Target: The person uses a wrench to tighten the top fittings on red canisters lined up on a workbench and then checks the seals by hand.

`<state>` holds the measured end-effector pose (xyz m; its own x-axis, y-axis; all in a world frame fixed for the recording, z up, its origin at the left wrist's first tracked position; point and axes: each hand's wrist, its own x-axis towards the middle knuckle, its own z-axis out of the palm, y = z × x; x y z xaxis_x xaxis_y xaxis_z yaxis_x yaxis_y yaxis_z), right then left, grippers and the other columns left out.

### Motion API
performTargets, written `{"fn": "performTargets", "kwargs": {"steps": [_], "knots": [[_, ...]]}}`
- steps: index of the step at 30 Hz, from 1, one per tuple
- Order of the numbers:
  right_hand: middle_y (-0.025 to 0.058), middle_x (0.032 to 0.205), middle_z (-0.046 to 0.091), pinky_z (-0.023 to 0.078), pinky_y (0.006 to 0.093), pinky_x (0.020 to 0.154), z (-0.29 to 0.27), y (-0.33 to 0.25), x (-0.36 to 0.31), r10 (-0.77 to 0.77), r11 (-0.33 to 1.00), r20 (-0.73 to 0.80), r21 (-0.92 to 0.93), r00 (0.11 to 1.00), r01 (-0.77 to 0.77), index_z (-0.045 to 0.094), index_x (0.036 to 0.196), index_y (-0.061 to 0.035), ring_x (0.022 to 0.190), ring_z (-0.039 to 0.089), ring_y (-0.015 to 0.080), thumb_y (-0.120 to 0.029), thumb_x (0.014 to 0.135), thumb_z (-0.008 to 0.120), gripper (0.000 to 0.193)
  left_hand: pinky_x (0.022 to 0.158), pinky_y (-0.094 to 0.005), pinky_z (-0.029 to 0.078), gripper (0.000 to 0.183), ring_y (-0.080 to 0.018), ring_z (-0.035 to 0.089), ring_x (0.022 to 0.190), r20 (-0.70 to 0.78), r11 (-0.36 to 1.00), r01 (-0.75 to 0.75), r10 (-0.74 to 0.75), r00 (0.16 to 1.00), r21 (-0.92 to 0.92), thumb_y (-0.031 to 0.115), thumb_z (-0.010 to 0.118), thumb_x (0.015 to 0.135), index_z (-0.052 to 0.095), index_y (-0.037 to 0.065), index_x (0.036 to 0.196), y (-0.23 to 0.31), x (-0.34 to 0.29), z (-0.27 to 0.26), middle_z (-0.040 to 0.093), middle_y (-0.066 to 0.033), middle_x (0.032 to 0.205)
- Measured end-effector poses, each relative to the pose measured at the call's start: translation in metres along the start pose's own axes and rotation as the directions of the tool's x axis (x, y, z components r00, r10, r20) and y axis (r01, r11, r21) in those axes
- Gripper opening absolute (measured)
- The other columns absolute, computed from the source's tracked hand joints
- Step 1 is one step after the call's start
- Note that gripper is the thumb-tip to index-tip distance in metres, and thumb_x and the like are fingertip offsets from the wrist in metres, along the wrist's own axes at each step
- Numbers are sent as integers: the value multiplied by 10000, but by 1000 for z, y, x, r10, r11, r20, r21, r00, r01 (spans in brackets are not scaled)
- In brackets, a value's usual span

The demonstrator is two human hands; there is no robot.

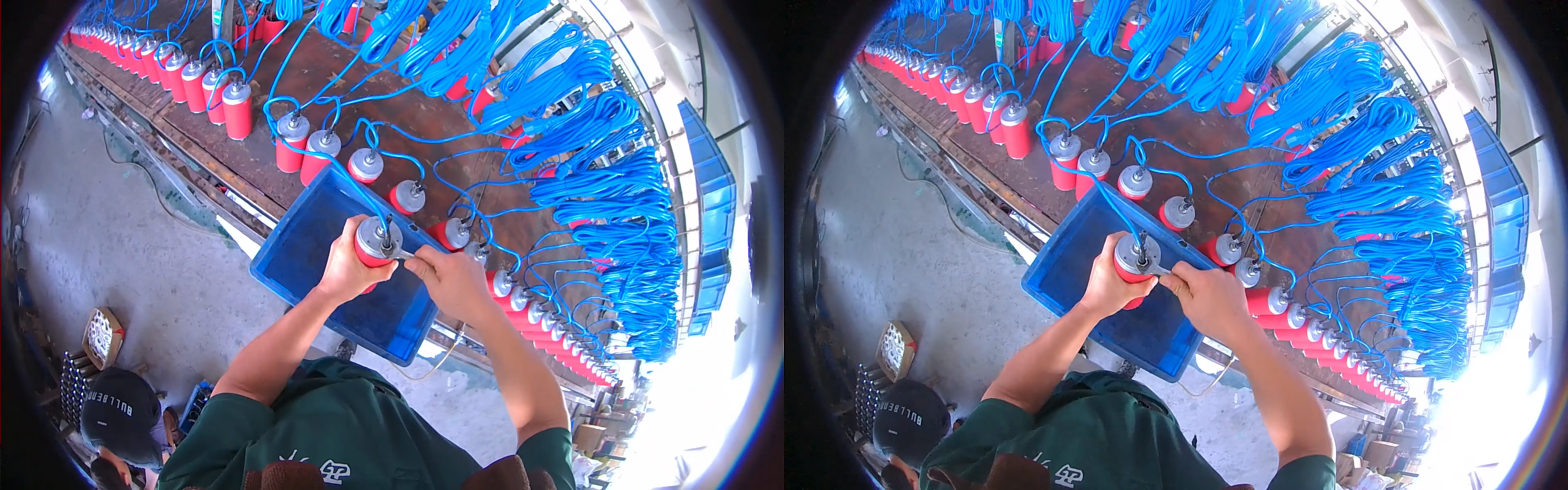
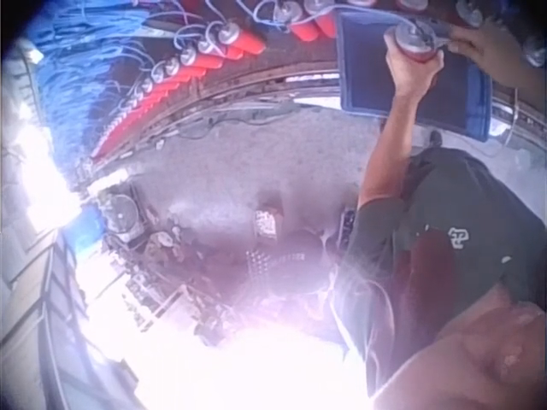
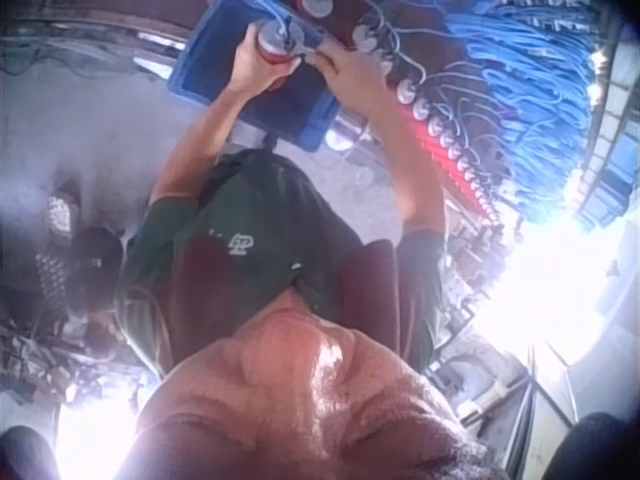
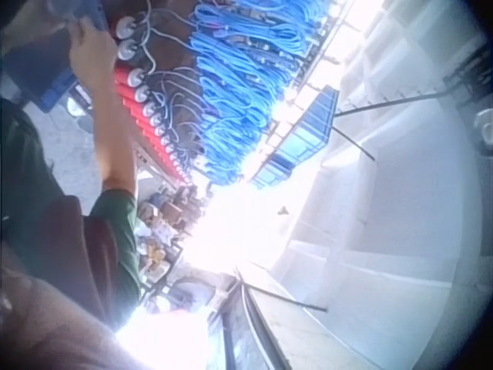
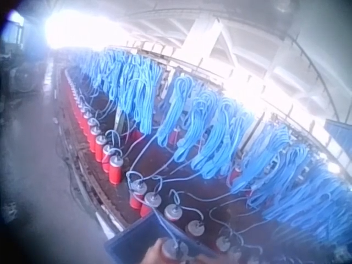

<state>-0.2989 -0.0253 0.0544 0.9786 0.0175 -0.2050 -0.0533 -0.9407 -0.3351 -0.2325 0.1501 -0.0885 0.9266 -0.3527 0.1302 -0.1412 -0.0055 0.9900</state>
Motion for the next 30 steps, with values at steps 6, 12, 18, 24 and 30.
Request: {"fn": "performTargets", "kwargs": {"steps": [6, 12, 18, 24, 30], "knots": [[179, 783, 734, 559, 558, 640, 7, -30, -7, 223, 959, -57, -167, 973, -229, 669, 1040, -144, 764, 733, 424, -512, 1109, 497, 412, 1013, -416, 582, 807, -315, 742, 1139, -74, 999, 49, -48, 996, 10, 182, 969, 707, 489, 65, 1346, 4, 8, 10, 725, -165, 1206], [193, 809, 756, 597, 555, 678, 6, -52, -10, 276, 926, -59, -249, 959, -282, 631, 1069, -92, 786, 757, 437, -420, 1138, 463, 375, 999, -414, 591, 825, -331, 755, 1113, -118, 999, 46, -45, 992, 2, 172, 966, 695, 489, 56, 1358, 2, 13, 20, 749, -175, 1177], [215, 842, 755, 591, 564, 676, 12, -62, -12, 301, 919, -23, -261, 953, -297, 608, 1131, -53, 791, 754, 446, -339, 1133, 469, 318, 972, -420, 602, 836, -333, 768, 1069, -168, 999, 45, -44, 985, 0, 191, 981, 677, 497, 56, 1345, 2, 14, 27, 764, -178, 1137], [291, 955, 773, 625, 580, 781, 8, -62, -8, 285, 938, -44, -194, 957, -288, 608, 1146, 22, 879, 778, 471, -136, 996, 500, 242, 964, -463, 604, 820, -379, 763, 1096, -252, 997, 27, -10, 968, 65, 271, 973, 723, 508, 90, 1373, -18, 26, 45, 763, -209, 1153], [253, 919, 768, 604, 590, 741, 6, -21, -14, 210, 966, -88, -137, 974, -221, 627, 1139, 8, 844, 765, 460, -242, 1066, 506, 286, 981, -453, 583, 785, -374, 741, 1098, -229, 993, 73, -52, 972, 88, 222, 985, 711, 517, 72, 1323, 7, 29, 54, 747, -193, 1164]]}}
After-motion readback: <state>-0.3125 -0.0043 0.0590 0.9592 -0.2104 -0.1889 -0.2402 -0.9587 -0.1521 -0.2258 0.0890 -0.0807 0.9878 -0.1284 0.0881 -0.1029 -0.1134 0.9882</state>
